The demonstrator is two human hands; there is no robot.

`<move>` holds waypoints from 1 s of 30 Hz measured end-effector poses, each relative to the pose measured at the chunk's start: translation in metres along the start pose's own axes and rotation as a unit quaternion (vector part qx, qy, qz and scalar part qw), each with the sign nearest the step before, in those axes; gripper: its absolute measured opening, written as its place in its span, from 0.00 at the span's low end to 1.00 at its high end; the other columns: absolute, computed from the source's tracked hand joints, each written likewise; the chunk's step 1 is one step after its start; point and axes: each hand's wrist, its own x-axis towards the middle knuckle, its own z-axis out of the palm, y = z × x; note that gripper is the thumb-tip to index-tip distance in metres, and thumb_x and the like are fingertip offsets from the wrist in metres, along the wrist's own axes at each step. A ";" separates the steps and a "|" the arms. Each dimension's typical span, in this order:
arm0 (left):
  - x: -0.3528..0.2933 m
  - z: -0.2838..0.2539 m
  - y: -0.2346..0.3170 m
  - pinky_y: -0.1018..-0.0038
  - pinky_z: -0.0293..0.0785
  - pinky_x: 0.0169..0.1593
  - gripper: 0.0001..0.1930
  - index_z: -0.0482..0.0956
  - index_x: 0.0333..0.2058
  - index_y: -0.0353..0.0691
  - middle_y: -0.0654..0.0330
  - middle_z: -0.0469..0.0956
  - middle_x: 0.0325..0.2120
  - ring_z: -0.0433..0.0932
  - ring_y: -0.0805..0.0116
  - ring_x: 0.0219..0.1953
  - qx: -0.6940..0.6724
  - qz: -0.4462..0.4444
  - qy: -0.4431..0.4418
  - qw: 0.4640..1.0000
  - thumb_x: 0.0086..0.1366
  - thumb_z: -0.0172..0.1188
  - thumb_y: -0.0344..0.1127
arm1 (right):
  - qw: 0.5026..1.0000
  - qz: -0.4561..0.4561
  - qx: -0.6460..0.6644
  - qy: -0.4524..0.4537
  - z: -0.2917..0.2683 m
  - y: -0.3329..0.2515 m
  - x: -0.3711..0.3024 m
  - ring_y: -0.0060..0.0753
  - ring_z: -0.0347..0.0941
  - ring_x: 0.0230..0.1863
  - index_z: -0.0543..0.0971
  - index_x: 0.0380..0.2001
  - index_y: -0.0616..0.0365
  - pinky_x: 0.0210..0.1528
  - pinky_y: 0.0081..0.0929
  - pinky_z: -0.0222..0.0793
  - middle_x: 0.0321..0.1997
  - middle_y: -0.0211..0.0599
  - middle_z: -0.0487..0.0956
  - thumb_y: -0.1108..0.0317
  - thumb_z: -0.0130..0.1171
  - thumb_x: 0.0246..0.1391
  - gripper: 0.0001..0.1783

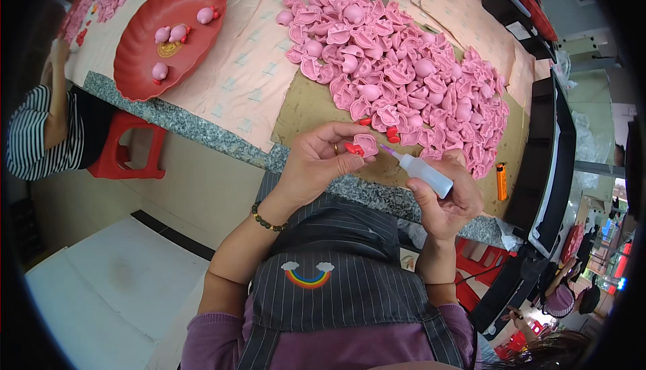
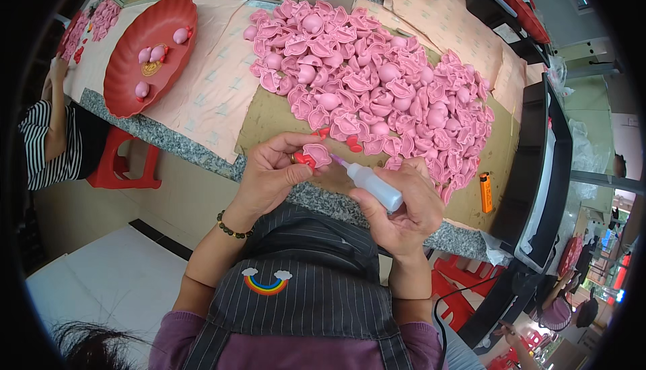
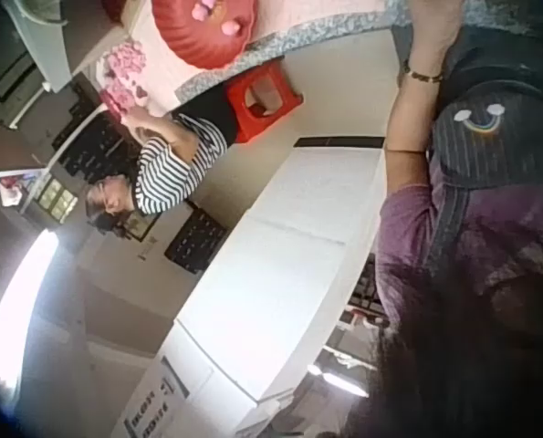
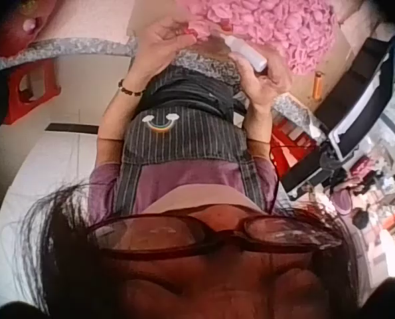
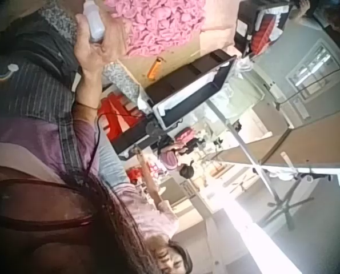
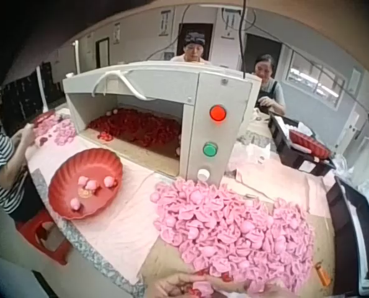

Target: Assembling small pink plastic flower-shaped components using a glue applicator at a workshop bench.

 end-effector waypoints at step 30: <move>0.000 -0.001 -0.003 0.76 0.71 0.49 0.20 0.68 0.49 0.29 0.54 0.74 0.43 0.74 0.71 0.44 0.003 0.010 0.014 1.000 0.57 0.58 0.22 | 0.998 -0.051 -0.014 -0.016 0.001 -0.003 -0.001 0.30 0.64 0.18 0.77 0.25 0.66 0.25 0.24 0.59 0.20 0.40 0.76 0.68 0.72 0.32 0.17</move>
